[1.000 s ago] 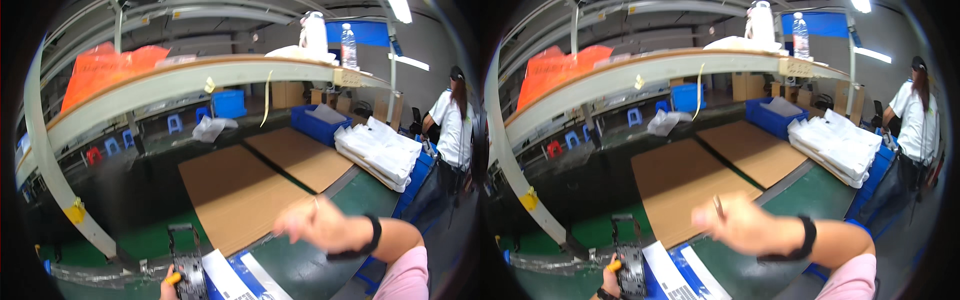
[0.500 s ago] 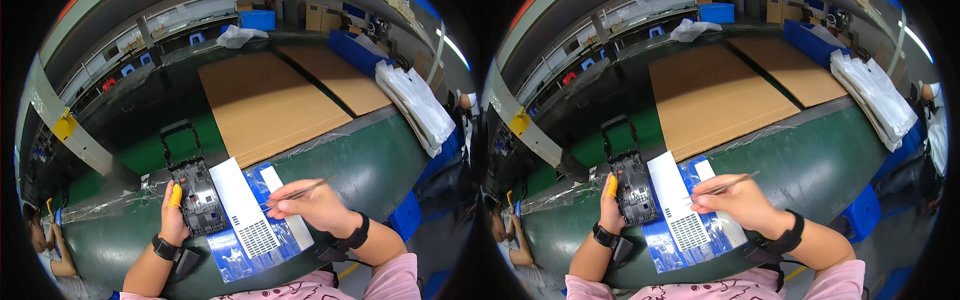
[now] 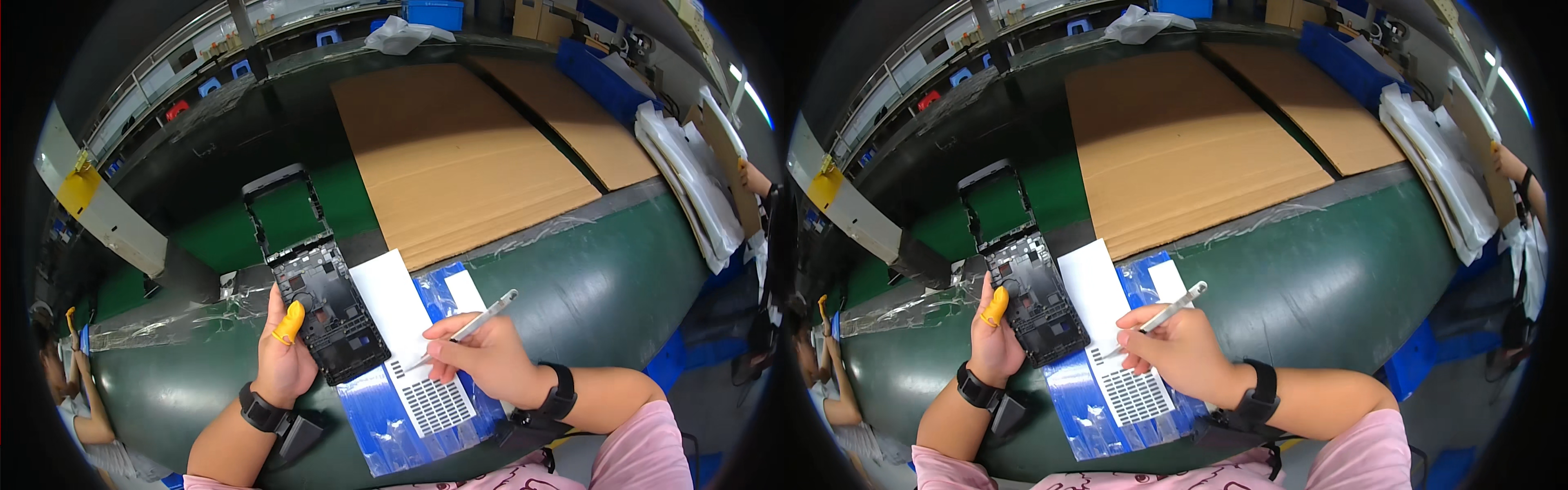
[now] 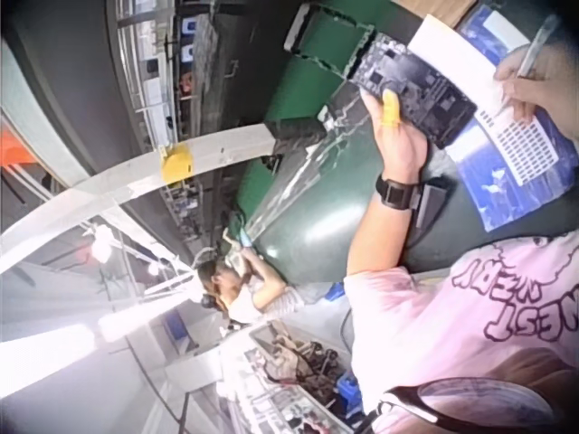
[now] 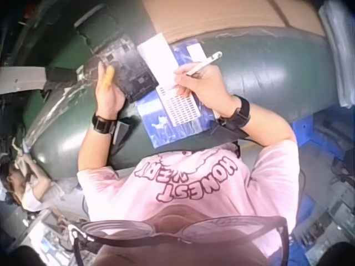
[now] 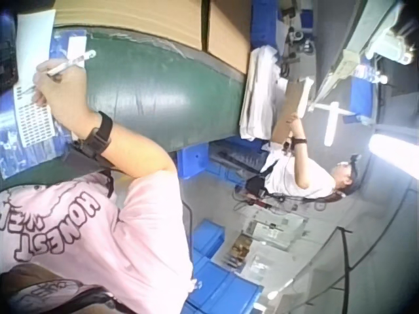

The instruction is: Assembling black plastic electronic device housing components using tweezers and manual manipulation on a factory workbench.

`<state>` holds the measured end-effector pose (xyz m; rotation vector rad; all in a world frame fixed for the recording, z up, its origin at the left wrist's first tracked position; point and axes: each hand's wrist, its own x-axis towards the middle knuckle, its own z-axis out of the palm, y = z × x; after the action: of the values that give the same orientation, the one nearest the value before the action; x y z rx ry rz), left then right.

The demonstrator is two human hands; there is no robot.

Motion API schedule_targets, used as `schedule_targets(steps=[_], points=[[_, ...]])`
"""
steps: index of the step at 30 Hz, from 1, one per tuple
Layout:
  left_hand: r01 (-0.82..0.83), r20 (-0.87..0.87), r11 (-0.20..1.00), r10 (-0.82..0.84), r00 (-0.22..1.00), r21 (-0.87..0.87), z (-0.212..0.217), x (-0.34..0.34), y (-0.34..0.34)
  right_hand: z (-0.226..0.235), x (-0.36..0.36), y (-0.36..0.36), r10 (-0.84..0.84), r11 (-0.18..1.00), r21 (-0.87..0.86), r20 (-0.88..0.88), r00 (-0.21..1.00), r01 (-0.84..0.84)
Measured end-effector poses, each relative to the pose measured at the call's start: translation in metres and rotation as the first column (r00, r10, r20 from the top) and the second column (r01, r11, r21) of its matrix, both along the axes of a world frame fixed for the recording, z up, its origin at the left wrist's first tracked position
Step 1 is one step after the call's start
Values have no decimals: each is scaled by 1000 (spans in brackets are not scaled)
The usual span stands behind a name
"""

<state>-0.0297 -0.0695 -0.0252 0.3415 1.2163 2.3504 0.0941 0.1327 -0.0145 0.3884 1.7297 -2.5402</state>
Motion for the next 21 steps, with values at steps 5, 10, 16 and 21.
schedule_targets(steps=[5,10,16,21], points=[[-36,156,999,34,987,7,7,-2,8,0,0,-2,-5,995,104,35,999,1],[-23,126,1000,26,992,-19,5,-5,6,2,0,-6,-12,992,125,49,999,6],[-32,113,999,32,993,-2,6,-4,8,-1,1,-5,-7,991,133,5,1000,7],[0,-11,1000,0,1000,-1,28,7,14,9,3,3,41,999,30,-20,999,-41]])
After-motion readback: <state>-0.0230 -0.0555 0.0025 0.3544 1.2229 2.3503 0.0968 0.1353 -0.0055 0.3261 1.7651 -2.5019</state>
